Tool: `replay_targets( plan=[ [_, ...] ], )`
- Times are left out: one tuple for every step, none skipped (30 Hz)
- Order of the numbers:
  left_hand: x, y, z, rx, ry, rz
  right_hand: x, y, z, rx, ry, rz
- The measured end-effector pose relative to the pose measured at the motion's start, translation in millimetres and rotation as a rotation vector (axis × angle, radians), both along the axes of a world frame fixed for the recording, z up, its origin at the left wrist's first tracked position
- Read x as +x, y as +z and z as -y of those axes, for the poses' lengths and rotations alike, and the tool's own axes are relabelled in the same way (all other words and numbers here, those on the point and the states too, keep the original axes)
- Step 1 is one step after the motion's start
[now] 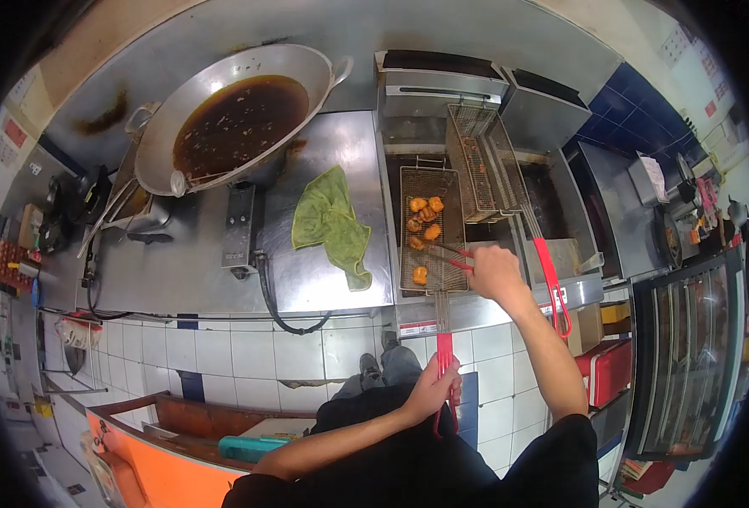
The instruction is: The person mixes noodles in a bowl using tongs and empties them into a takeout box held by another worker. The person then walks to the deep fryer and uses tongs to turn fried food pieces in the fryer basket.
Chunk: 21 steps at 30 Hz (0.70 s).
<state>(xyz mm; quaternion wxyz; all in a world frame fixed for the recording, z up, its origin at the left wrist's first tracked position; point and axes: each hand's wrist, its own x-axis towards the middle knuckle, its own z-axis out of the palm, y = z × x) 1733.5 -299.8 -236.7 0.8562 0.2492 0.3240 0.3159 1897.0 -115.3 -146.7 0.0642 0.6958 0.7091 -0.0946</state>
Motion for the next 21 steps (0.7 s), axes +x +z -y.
replay_targets(
  plan=[
    [0.2, 0.1, 0.5, -0.009, 0.007, 0.002, 0.0, -2.6, 2.8, -0.033, 0.009, 0.012],
    [0.5, 0.1, 1.0, -0.019, 0.015, 0.003, 0.6, -9.1, 3.8, -0.033, 0.018, 0.021],
    [0.6, 0.1, 1.6, -0.021, 0.014, 0.004, 1.2, -12.7, 5.1, -0.034, 0.017, 0.022],
    [0.5, -0.2, 1.3, -0.021, 0.010, 0.001, 1.9, -15.7, 5.6, -0.025, -0.003, 0.042],
    [0.0, -0.7, 0.8, -0.021, 0.007, -0.002, 2.0, -17.4, 5.6, -0.016, -0.021, 0.061],
    [-0.5, -1.8, 0.7, -0.024, 0.012, -0.002, 3.1, -16.1, 6.3, -0.019, -0.016, 0.061],
    [-0.9, -2.9, 0.6, 0.003, 0.010, -0.007, 5.0, -12.1, 7.8, 0.044, -0.029, 0.060],
    [-1.1, -3.8, 1.3, 0.029, 0.005, -0.010, 6.4, -7.8, 10.1, 0.107, -0.045, 0.059],
    [-1.0, -3.2, 1.4, 0.027, 0.005, -0.009, 7.1, -3.1, 12.6, 0.106, -0.045, 0.060],
    [-0.6, -2.3, 1.3, 0.022, 0.012, -0.004, 7.8, 2.1, 15.4, 0.132, -0.045, 0.046],
    [-0.6, -1.2, 1.7, 0.017, 0.019, 0.001, 8.1, 5.6, 18.5, 0.158, -0.045, 0.031],
    [-1.0, -0.5, 2.1, 0.016, 0.019, 0.002, 8.3, 7.3, 21.3, 0.158, -0.046, 0.032],
    [-1.0, 0.3, 1.7, 0.022, 0.018, -0.005, 8.7, 8.9, 23.9, 0.077, -0.069, 0.058],
    [-1.0, 1.0, 1.3, 0.028, 0.018, -0.012, 9.0, 10.7, 27.3, -0.003, -0.091, 0.085],
    [-0.6, 0.7, 1.1, 0.028, 0.021, -0.008, 9.0, 12.9, 32.2, -0.003, -0.088, 0.089],
    [-0.4, 0.0, 1.4, 0.027, 0.018, -0.022, 8.7, 15.1, 39.3, 0.018, -0.102, 0.063],
    [0.1, -0.8, 1.7, 0.025, 0.016, -0.036, 8.0, 17.0, 47.0, 0.039, -0.115, 0.037],
    [0.8, -1.2, 2.4, 0.021, 0.025, -0.034, 7.9, 19.5, 56.5, 0.035, -0.106, 0.039],
    [1.4, -1.3, 2.3, 0.008, 0.027, -0.038, 9.2, 22.2, 66.7, 0.093, -0.112, -0.011],
    [2.2, -1.2, 3.3, -0.007, 0.028, -0.042, 11.5, 21.9, 77.4, 0.148, -0.118, -0.063],
    [2.1, 0.0, 4.8, -0.011, 0.035, -0.042, 15.8, 16.2, 88.5, 0.144, -0.111, -0.063]
  ],
)
